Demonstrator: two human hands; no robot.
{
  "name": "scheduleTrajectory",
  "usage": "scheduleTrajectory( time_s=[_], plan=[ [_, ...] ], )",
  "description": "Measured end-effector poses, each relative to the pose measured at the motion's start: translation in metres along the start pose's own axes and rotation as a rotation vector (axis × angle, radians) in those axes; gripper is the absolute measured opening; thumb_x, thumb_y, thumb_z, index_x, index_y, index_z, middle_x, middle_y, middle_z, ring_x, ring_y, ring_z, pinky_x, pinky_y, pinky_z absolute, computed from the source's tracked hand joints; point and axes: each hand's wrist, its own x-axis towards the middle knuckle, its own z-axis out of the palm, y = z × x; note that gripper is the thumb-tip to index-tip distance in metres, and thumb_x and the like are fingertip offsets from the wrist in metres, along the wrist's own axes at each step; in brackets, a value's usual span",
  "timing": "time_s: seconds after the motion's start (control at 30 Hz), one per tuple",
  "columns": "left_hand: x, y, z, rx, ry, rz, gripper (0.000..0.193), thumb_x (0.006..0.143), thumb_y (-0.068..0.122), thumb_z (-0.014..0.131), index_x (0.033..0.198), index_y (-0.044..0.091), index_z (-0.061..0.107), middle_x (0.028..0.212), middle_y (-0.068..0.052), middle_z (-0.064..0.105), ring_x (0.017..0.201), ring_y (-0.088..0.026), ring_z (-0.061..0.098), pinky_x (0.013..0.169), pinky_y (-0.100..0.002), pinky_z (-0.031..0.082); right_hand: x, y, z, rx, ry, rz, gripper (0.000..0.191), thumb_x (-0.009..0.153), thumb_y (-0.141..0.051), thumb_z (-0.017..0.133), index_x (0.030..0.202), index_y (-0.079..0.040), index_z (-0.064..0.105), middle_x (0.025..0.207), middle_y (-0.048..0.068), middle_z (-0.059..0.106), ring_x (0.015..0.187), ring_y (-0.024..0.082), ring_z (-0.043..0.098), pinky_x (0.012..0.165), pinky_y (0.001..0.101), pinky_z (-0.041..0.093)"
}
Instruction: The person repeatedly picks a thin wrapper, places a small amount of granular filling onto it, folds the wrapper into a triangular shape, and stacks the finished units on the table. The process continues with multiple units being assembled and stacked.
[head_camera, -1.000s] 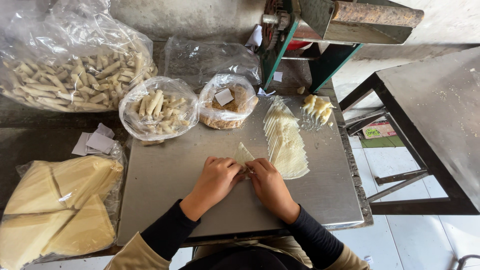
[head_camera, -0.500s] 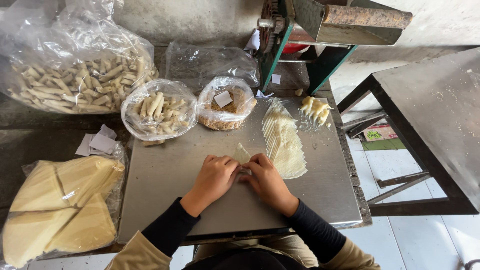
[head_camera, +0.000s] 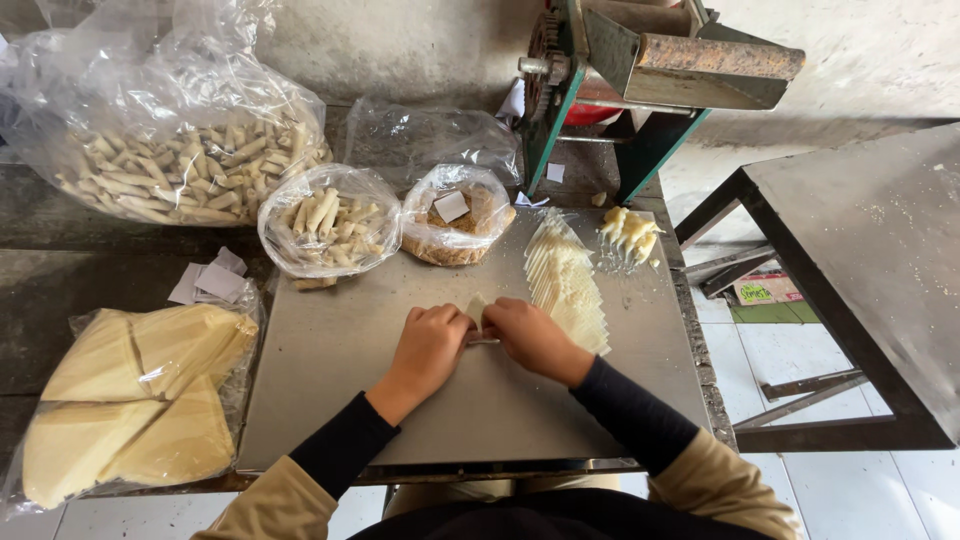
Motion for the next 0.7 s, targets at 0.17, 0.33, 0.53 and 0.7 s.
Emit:
scheduleTrajectory(
  time_s=[0.17,0.33,0.53,0.7],
  plan=[
    [0.000,0.010,-0.005,0.234,-0.045,0.124,0.014,0.089,0.017,0.073,0.077,0.010,0.071,0.079,-0.004,0.066,0.079,-0.021,0.064,0.082,-0.037,0.043,-0.020,-0.005,0.012,-0.203,0.160,-0.153,0.009,0.087,-0.012,0.070,0.093,-0.007,0.065,0.092,0.010,0.064,0.088,0.032,0.065,0.080,0.0432,0.053],
    [0.025,0.010,-0.021,-0.067,-0.434,-0.627,0.023,0.082,0.039,0.082,0.082,0.017,0.079,0.082,0.001,0.074,0.076,-0.017,0.067,0.085,-0.042,0.034,0.012,0.012,-0.005,0.095,-0.103,0.354,0.021,0.077,-0.029,0.083,0.080,-0.010,0.074,0.087,0.007,0.064,0.085,0.028,0.067,0.076,0.0393,0.052],
    [0.010,0.013,-0.009,0.045,-0.019,-0.215,0.011,0.082,0.029,0.081,0.082,0.019,0.081,0.085,0.001,0.073,0.089,-0.022,0.063,0.084,-0.043,0.035,0.001,0.012,0.002,-0.007,0.059,0.087,0.016,0.084,-0.026,0.079,0.084,-0.012,0.073,0.094,0.005,0.064,0.098,0.027,0.061,0.089,0.0399,0.045],
    [0.001,0.016,-0.001,0.180,0.043,-0.092,0.015,0.085,0.030,0.080,0.082,0.015,0.078,0.087,0.001,0.072,0.093,-0.020,0.062,0.088,-0.044,0.035,-0.015,0.006,0.019,-0.099,0.222,0.097,0.014,0.083,-0.027,0.078,0.086,-0.013,0.074,0.098,0.005,0.062,0.104,0.027,0.057,0.092,0.0416,0.041]
  ],
)
